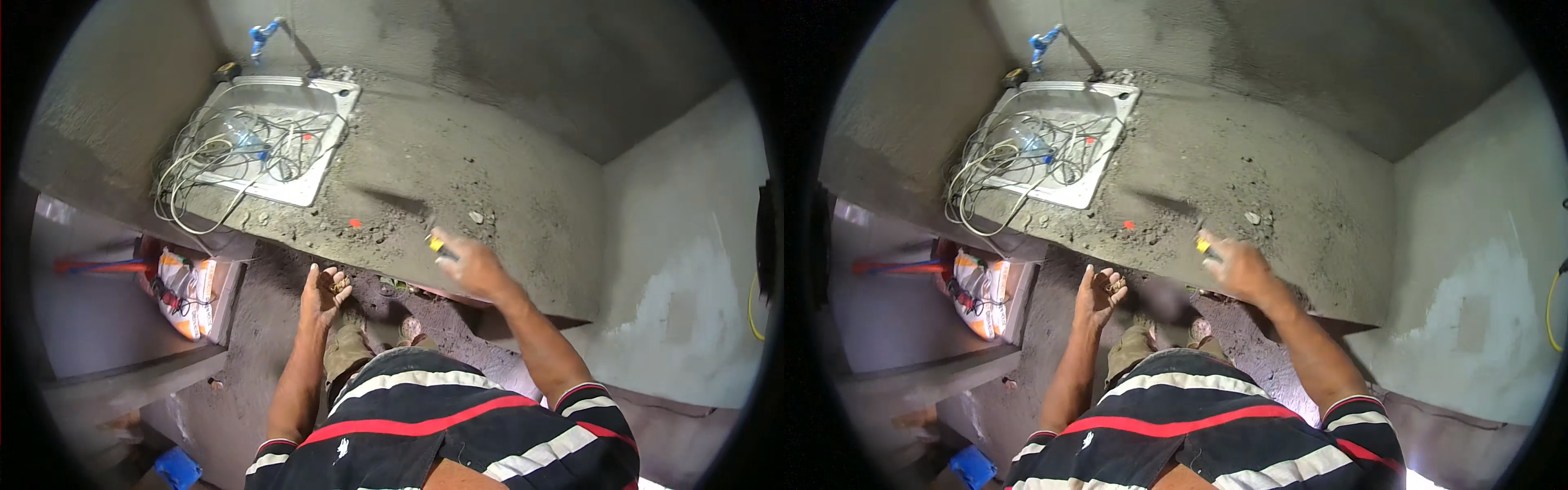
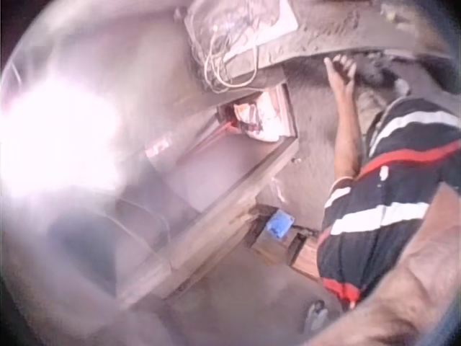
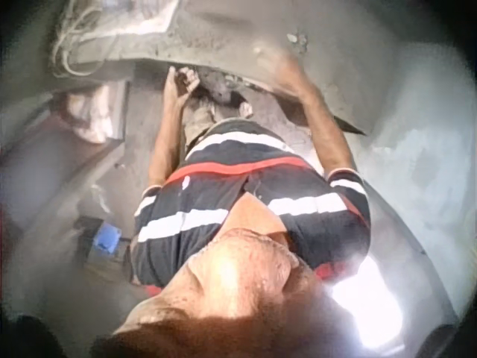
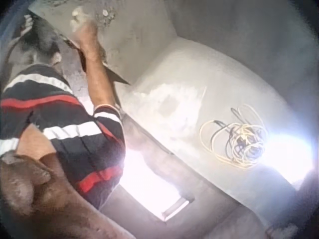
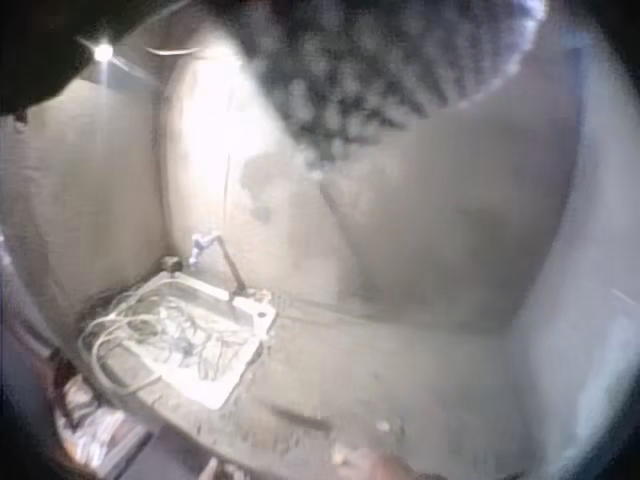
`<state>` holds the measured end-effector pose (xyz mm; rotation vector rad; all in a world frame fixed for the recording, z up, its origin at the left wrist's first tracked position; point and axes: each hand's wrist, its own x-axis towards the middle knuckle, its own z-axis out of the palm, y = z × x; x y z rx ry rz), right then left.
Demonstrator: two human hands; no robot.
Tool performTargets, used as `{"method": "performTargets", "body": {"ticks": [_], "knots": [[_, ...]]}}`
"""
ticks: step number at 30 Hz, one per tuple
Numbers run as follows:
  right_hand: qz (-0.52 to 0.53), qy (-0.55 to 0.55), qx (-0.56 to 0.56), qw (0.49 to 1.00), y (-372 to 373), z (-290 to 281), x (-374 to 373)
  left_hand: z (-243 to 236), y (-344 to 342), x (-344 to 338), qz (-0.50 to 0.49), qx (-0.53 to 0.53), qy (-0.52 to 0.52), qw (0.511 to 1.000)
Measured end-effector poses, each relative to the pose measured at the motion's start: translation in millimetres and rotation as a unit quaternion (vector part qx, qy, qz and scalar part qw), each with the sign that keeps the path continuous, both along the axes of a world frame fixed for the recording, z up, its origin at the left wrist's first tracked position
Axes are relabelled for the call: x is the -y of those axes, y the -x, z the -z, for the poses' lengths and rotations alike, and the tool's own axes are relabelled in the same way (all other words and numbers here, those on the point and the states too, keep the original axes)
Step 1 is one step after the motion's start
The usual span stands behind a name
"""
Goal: The person smooths plaster onto a concrete countertop using a trowel, removes loose debris by hand, and rubs the surface with their hands.
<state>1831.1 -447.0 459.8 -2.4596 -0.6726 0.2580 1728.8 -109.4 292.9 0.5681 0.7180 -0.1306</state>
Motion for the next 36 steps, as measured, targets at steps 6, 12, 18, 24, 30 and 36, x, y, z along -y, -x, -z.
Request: {"method": "performTargets", "body": {"ticks": [6, 12, 18, 24, 30, 36], "knots": [[0.342, -0.158, -0.177, 0.909, -21, -26, 176, 15, -2, 20, 0.022, 0.004, 0.03, 0.999], [0.406, -0.177, -0.312, 0.841, 19, -33, 217, 7, -2, 34, 0.04, 0.005, 0.06, 0.997], [0.283, -0.133, -0.339, 0.888, 34, -24, 105, 14, -3, 27, 0.047, 0.01, 0.104, 0.993], [0.19, -0.172, -0.417, 0.872, 37, -9, -9, 14, 0, 13, 0.058, 0.014, 0.11, 0.992], [-0.058, -0.058, -0.243, 0.966, 49, 18, -107, -15, 4, -16, -0.036, -0.012, 0.102, 0.994], [-0.2, 0.088, -0.238, 0.946, 60, -34, -200, 75, 106, -137, -0.134, 0.303, 0.185, 0.925]]}}
